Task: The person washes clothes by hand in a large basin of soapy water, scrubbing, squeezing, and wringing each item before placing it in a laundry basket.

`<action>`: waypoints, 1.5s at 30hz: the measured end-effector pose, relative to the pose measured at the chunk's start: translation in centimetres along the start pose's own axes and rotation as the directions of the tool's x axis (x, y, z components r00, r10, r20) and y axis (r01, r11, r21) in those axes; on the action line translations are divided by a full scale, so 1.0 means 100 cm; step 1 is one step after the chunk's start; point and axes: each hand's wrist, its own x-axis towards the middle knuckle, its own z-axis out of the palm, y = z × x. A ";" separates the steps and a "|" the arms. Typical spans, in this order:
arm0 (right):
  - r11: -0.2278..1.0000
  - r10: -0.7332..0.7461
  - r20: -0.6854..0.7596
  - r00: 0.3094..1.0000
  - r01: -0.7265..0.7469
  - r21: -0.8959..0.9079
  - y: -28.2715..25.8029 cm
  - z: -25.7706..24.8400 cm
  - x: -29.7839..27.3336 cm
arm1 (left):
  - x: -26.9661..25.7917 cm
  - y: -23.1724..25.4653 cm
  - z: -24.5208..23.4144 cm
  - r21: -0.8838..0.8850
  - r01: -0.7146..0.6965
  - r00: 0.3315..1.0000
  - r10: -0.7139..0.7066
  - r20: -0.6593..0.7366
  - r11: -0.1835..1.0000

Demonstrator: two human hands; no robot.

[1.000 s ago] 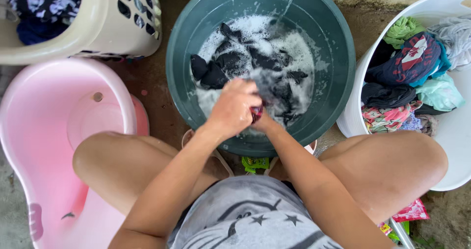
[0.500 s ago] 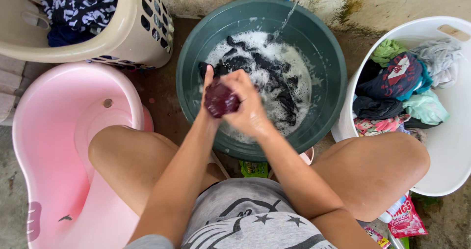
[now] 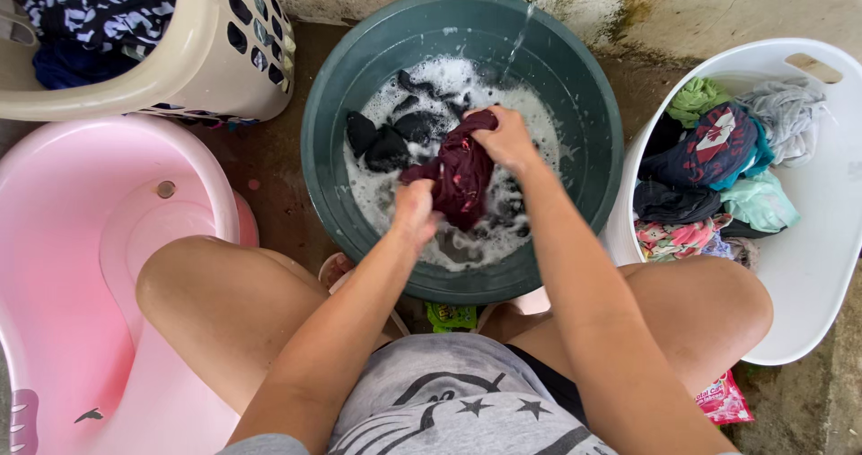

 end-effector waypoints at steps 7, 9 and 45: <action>0.755 0.071 0.182 0.981 0.067 -0.652 0.122 0.036 -0.028 | 0.021 0.052 -0.078 0.731 0.065 0.758 0.442 -0.479 0.679; 0.595 0.065 0.130 0.989 0.066 -0.801 0.160 0.091 -0.080 | 0.019 0.042 -0.084 0.908 0.095 0.840 0.456 -0.293 0.409; 0.030 -0.261 -0.190 0.946 0.205 0.978 -0.114 -0.019 -0.096 | -0.131 0.025 0.065 0.139 -0.043 0.857 -0.035 0.514 0.989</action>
